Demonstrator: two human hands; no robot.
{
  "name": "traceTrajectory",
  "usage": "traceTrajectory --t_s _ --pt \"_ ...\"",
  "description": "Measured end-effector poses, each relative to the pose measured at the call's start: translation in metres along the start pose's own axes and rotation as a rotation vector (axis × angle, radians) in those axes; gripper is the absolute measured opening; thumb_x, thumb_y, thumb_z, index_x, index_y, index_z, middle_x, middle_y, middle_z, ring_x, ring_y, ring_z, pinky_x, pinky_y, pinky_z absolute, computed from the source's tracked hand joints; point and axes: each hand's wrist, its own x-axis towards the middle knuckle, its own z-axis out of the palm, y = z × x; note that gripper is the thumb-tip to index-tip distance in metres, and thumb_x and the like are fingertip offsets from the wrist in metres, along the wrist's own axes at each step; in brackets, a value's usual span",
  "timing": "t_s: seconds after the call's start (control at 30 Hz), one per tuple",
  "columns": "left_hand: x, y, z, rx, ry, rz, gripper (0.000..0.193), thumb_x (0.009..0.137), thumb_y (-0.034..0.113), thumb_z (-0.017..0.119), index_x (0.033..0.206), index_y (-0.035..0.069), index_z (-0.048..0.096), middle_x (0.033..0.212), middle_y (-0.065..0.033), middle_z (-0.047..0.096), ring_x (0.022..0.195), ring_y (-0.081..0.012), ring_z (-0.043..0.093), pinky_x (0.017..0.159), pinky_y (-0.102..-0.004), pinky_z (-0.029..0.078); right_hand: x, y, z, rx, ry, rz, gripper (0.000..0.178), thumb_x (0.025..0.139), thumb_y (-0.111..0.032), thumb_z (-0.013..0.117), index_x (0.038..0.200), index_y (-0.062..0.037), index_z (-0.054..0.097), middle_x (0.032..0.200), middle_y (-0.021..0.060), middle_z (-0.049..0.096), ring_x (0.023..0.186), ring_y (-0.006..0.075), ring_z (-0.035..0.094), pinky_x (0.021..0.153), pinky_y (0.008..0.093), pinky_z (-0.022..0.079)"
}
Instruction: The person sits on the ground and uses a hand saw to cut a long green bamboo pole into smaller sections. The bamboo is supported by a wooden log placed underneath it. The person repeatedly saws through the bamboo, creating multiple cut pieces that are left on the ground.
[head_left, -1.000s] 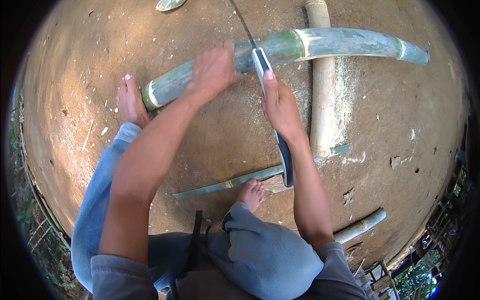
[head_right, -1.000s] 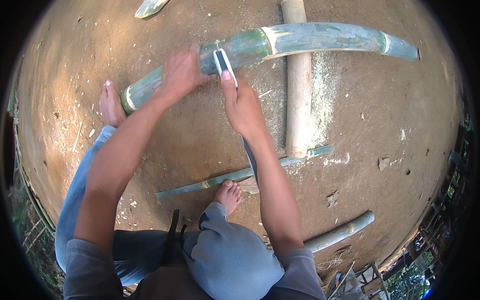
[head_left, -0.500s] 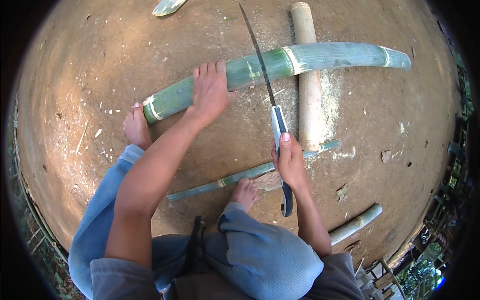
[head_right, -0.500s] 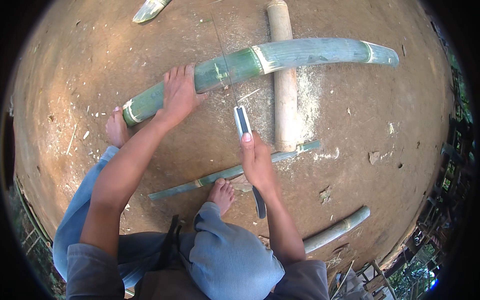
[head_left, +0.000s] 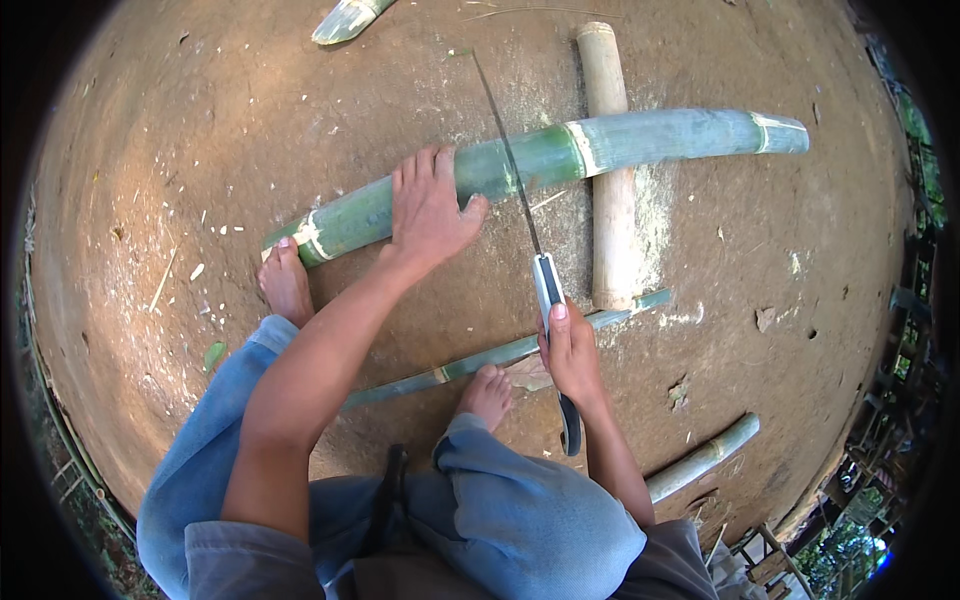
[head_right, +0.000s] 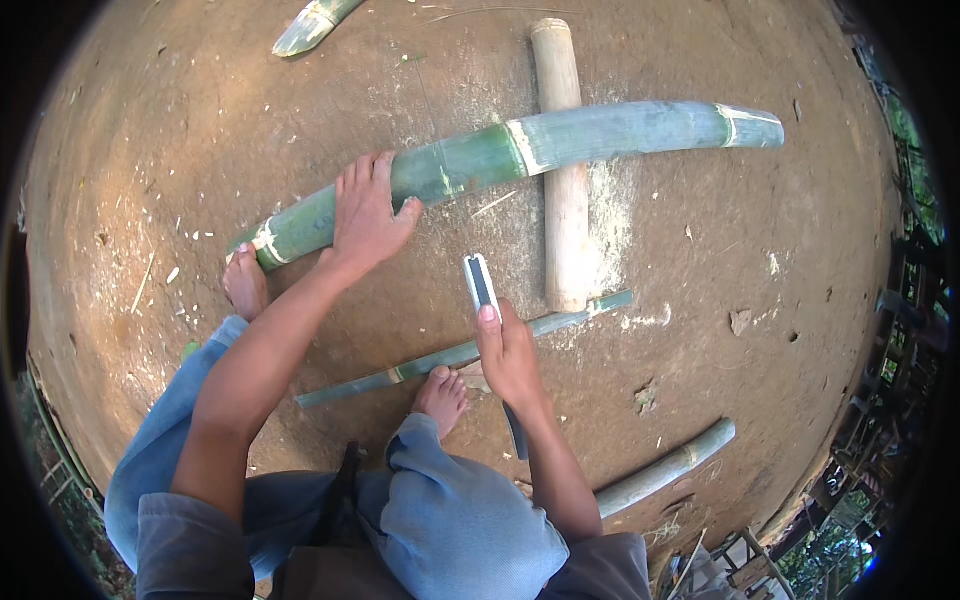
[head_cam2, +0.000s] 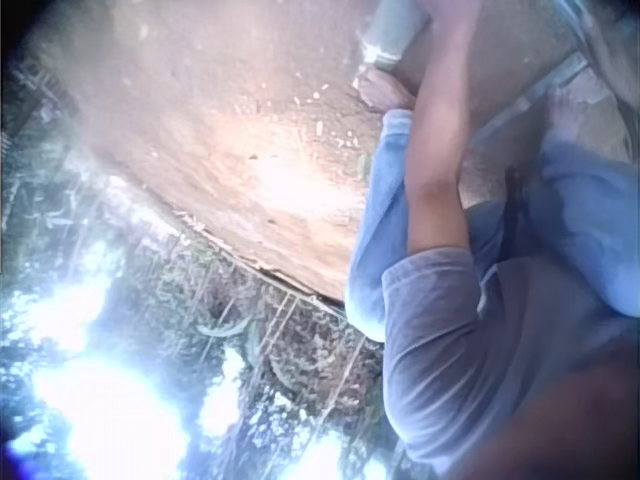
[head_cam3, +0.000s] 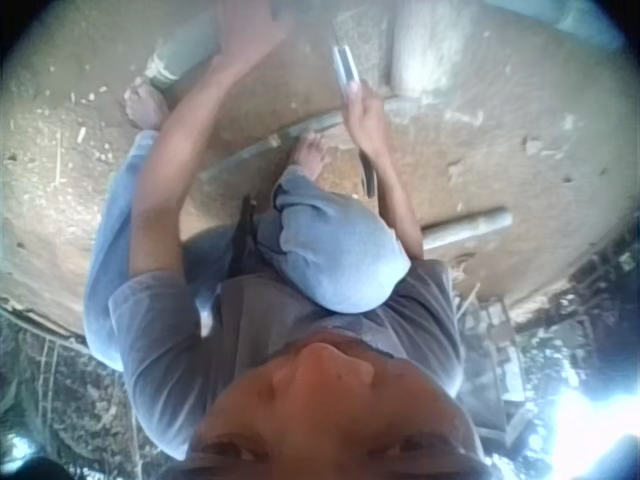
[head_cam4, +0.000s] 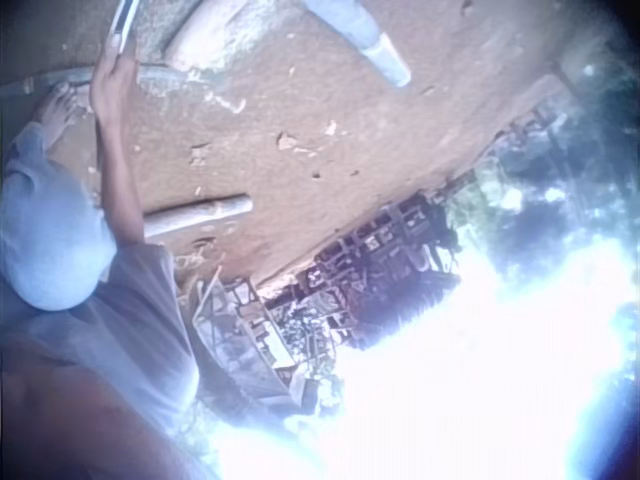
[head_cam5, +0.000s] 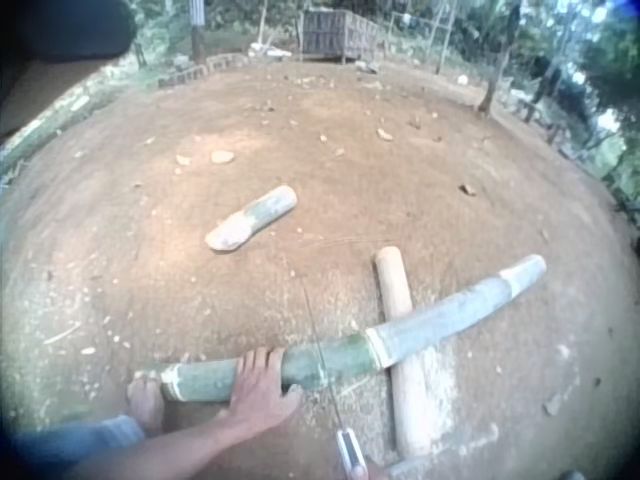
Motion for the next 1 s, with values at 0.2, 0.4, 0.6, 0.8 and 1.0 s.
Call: traceTrajectory --t_s 0.2,0.4,0.6,0.8,1.0 --pt "0.048 0.000 -0.007 -0.102 -0.334 -0.175 0.052 0.099 0.040 0.047 0.112 -0.006 0.068 0.098 -0.0289 0.070 0.100 -0.0466 0.065 0.097 -0.0552 0.045 -0.004 -0.010 0.005 -0.021 -0.003 0.078 0.059 0.109 -0.050 0.037 0.093 0.0024 0.057 0.064 0.0115 0.054 0.060 0.0212 0.055 0.057 0.0402 0.043" --pt "0.043 0.001 0.005 -0.071 -0.272 -0.161 0.052 0.102 0.041 0.044 0.107 -0.005 0.068 0.100 -0.0285 0.070 0.098 -0.0460 0.067 0.094 -0.0547 0.049 -0.003 -0.012 0.008 -0.033 0.012 0.071 0.060 0.108 -0.051 0.038 0.094 0.0027 0.058 0.066 0.0150 0.056 0.061 0.0266 0.057 0.059 0.0435 0.044" --pt "0.040 0.002 0.006 0.011 -0.215 -0.137 0.045 0.102 0.038 0.046 0.109 0.000 0.067 0.101 -0.0278 0.070 0.097 -0.0462 0.066 0.088 -0.0560 0.049 -0.001 -0.026 0.003 -0.088 0.013 0.061 0.055 0.109 -0.047 0.041 0.097 0.0033 0.057 0.068 0.0232 0.055 0.064 0.0413 0.057 0.061 0.0491 0.043" --pt "0.025 0.013 0.011 0.058 -0.014 -0.052 0.042 0.099 0.037 0.054 0.103 -0.003 0.067 0.099 -0.0227 0.067 0.097 -0.0369 0.064 0.091 -0.0470 0.043 -0.003 -0.022 0.004 -0.160 0.036 0.003 0.057 0.110 -0.050 0.036 0.088 0.0000 0.053 0.061 0.0061 0.050 0.054 0.0155 0.051 0.051 0.0334 0.041" --pt "0.024 0.012 0.016 0.078 0.023 -0.035 0.037 0.100 0.033 0.052 0.108 0.000 0.066 0.101 -0.0196 0.066 0.099 -0.0358 0.061 0.090 -0.0464 0.040 0.000 -0.013 0.003 -0.133 0.021 -0.011 0.054 0.110 -0.047 0.037 0.089 0.0003 0.053 0.061 0.0094 0.052 0.055 0.0192 0.054 0.053 0.0373 0.042"
